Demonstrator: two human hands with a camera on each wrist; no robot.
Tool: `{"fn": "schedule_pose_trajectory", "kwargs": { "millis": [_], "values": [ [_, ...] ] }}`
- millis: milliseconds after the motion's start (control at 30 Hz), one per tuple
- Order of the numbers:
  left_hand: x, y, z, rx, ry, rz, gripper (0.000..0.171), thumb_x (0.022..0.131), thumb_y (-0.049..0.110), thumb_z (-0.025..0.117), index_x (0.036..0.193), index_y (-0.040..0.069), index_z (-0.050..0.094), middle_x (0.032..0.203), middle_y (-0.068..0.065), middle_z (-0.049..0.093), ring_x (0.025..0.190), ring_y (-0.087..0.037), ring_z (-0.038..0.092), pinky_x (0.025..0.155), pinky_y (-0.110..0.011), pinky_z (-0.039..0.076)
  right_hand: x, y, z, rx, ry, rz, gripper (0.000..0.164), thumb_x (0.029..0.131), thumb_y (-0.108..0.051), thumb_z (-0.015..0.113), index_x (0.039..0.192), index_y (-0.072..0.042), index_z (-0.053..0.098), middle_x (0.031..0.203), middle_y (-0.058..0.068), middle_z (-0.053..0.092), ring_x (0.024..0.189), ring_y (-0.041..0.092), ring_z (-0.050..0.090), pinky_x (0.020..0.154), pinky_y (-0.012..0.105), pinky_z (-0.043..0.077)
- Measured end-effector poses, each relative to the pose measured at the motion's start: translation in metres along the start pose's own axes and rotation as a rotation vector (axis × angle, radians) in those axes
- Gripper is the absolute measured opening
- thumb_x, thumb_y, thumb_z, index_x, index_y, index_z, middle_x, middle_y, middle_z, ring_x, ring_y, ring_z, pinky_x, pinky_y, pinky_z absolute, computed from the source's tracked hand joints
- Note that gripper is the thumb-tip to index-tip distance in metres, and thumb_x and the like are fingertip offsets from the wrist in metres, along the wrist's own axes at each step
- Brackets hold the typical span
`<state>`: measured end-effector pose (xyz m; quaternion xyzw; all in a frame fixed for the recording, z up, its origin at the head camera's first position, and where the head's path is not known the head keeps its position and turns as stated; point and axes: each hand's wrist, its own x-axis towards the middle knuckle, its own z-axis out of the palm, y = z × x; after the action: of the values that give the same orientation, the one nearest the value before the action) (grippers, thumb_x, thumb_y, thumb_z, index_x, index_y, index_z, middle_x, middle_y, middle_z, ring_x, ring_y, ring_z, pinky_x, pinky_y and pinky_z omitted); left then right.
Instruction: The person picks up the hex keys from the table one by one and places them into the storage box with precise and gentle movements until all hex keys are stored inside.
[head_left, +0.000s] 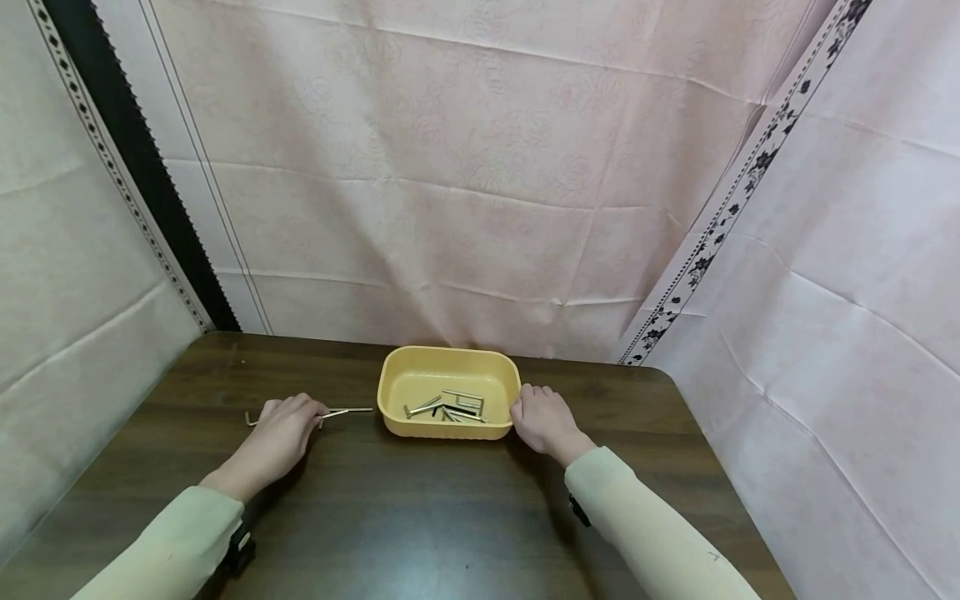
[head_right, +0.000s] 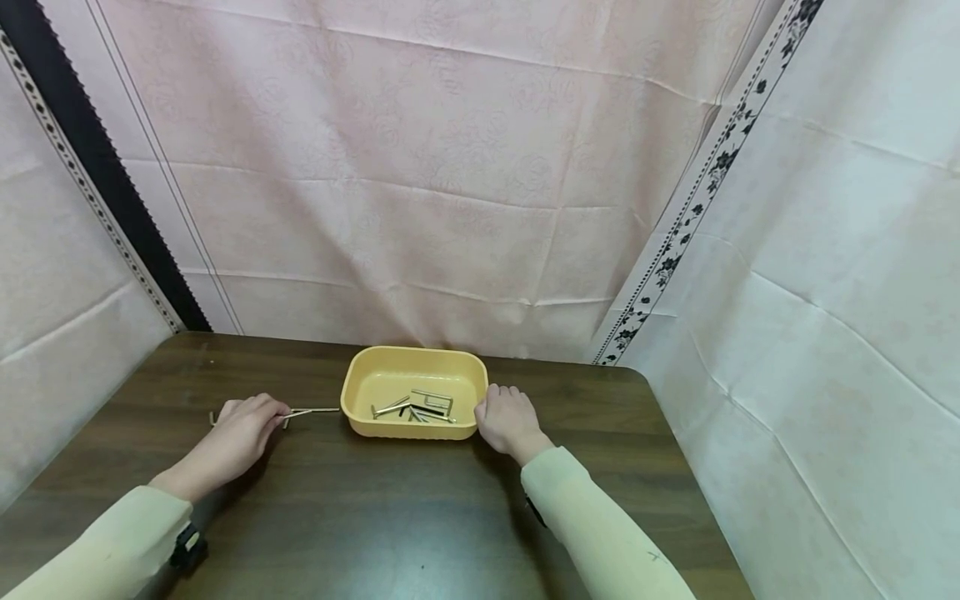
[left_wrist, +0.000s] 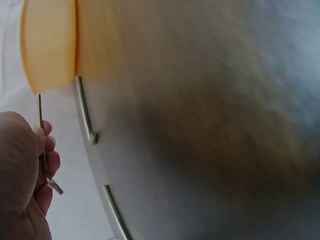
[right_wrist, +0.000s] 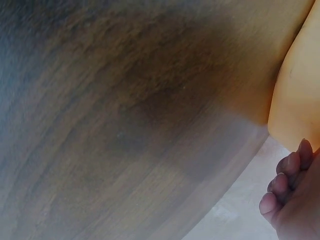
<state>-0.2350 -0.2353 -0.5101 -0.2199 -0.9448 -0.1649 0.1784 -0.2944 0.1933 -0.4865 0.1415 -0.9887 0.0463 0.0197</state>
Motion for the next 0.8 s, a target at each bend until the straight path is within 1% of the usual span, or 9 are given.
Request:
{"fn": "schedule_pose_trajectory", "kwargs": {
  "millis": [133,233,400,500,600,700,800],
  "values": [
    [0.01,0.004,-0.002,-0.013,0.033,0.004,0.011,0.091,0.002,0.06,0.102,0.004,0.065,0.092,-0.004,0.06,0.087,-0.024,0.057,0.081,-0.05,0.036,0.0,0.001,0.001,-0.006,0.005,-0.001,0.025,0.101,-0.025,0.032,0.089,-0.01,0.048,0.08,0.002,0.048,0.078,0.023,0.046,0.078,0.039,0.04],
    [0.022,0.011,-0.006,-0.038,0.066,0.005,0.014,0.092,0.0,0.059,0.104,0.004,0.065,0.094,-0.005,0.06,0.089,-0.025,0.057,0.082,-0.05,0.035,0.0,0.001,0.001,-0.012,0.002,-0.001,0.026,0.101,-0.026,0.032,0.09,-0.01,0.048,0.08,0.002,0.048,0.079,0.023,0.046,0.078,0.039,0.04],
    [0.047,0.033,-0.013,-0.111,0.135,0.023,0.018,0.093,-0.002,0.056,0.108,0.003,0.064,0.097,-0.007,0.06,0.093,-0.029,0.058,0.084,-0.05,0.035,0.001,0.001,0.001,-0.011,0.001,0.003,0.027,0.101,-0.026,0.03,0.09,-0.009,0.049,0.081,0.002,0.049,0.079,0.023,0.047,0.079,0.039,0.041],
    [0.058,0.049,-0.013,-0.151,0.157,0.046,0.019,0.092,-0.004,0.056,0.109,0.002,0.064,0.097,-0.008,0.06,0.094,-0.029,0.057,0.084,-0.048,0.036,0.001,0.0,0.001,-0.001,-0.001,0.003,0.027,0.1,-0.026,0.03,0.09,-0.01,0.049,0.081,0.002,0.049,0.079,0.023,0.047,0.078,0.039,0.041],
    [0.068,0.063,-0.01,-0.181,0.143,0.054,0.021,0.092,-0.003,0.058,0.11,0.003,0.066,0.098,-0.007,0.06,0.094,-0.027,0.057,0.087,-0.046,0.037,0.0,0.0,0.001,0.006,-0.005,0.003,0.026,0.101,-0.026,0.031,0.09,-0.01,0.048,0.081,0.002,0.049,0.079,0.023,0.046,0.078,0.039,0.04],
    [0.079,0.076,-0.007,-0.212,0.111,0.042,0.021,0.093,0.001,0.058,0.111,0.006,0.067,0.101,-0.005,0.061,0.097,-0.025,0.057,0.089,-0.045,0.038,0.0,0.0,0.001,0.006,-0.001,0.009,0.025,0.101,-0.025,0.031,0.09,-0.01,0.048,0.081,0.003,0.049,0.08,0.024,0.047,0.079,0.04,0.04],
    [0.089,0.085,-0.003,-0.22,0.078,0.036,0.019,0.094,0.005,0.059,0.11,0.008,0.068,0.103,-0.004,0.062,0.1,-0.024,0.057,0.09,-0.045,0.038,0.001,0.001,0.003,0.002,0.005,0.012,0.025,0.101,-0.025,0.032,0.09,-0.01,0.049,0.082,0.003,0.049,0.081,0.024,0.047,0.081,0.04,0.041]
  ]
}}
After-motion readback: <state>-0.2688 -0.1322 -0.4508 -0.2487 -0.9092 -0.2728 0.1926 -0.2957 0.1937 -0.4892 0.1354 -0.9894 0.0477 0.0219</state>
